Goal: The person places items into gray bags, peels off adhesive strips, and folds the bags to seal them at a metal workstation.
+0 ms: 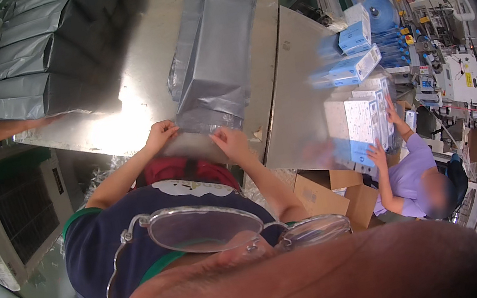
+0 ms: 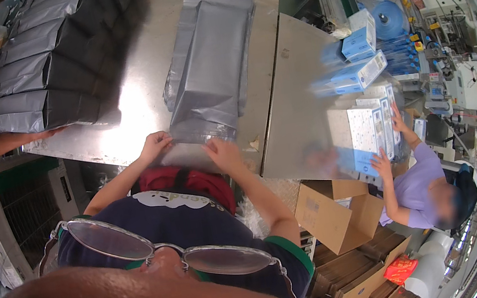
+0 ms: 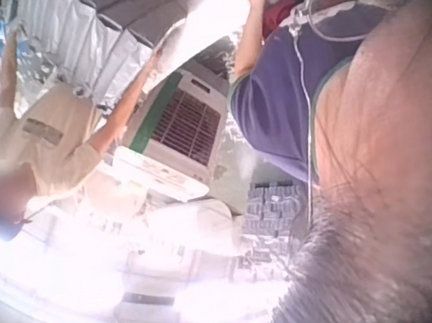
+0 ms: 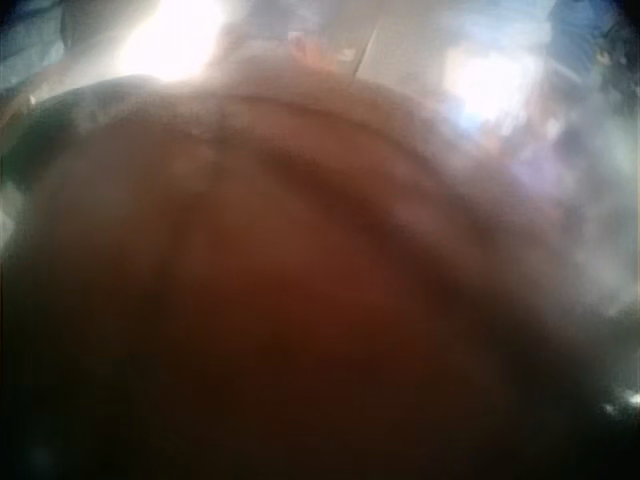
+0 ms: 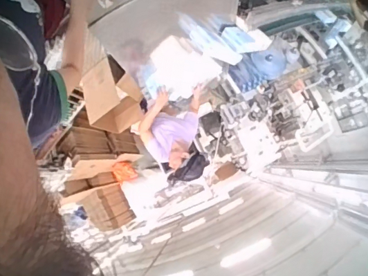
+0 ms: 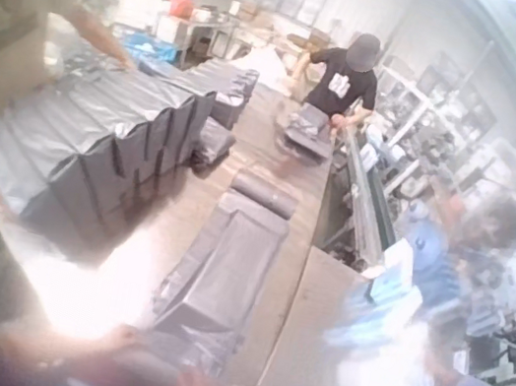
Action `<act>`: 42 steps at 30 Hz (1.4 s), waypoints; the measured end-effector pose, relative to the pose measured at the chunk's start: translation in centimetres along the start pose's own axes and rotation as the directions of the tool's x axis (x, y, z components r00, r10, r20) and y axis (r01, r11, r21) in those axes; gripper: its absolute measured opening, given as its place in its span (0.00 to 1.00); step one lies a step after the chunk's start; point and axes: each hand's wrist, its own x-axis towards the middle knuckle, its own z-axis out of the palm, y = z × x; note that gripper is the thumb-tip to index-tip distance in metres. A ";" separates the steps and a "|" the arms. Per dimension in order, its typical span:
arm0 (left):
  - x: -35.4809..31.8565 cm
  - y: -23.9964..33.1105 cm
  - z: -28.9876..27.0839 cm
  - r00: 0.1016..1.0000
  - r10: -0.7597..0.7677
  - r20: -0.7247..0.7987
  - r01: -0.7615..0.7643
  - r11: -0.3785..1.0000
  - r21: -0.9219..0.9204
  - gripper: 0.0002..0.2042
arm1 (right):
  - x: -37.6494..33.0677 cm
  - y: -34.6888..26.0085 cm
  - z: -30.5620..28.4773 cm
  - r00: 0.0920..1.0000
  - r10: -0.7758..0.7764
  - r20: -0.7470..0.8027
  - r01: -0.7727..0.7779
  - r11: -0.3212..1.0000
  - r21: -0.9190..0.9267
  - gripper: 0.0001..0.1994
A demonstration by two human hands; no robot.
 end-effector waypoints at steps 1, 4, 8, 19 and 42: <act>-0.4 1.2 -0.1 0.997 -0.017 0.081 0.018 1.000 -0.018 0.06 | 1.1 -0.9 1.1 0.997 -0.050 -0.053 0.059 0.983 0.174 0.08; -1.0 2.2 0.0 0.993 -0.045 0.106 0.059 0.990 -0.129 0.06 | 4.7 -4.2 4.3 0.986 -0.115 -0.123 0.154 0.914 0.374 0.05; 0.2 2.1 -0.2 0.990 -0.039 0.133 0.062 0.983 -0.172 0.06 | 6.1 -2.6 7.6 0.950 -0.104 -0.295 0.215 0.902 0.374 0.05; 1.1 8.8 -2.0 0.548 0.457 0.700 -0.623 -0.336 0.707 0.14 | -6.3 5.3 -5.5 0.879 0.253 0.405 0.080 0.757 -0.648 0.23; 12.9 4.5 0.3 0.964 0.182 -0.193 -0.170 0.982 0.081 0.20 | 9.8 5.6 -2.8 0.982 0.181 0.052 -0.182 0.983 0.024 0.41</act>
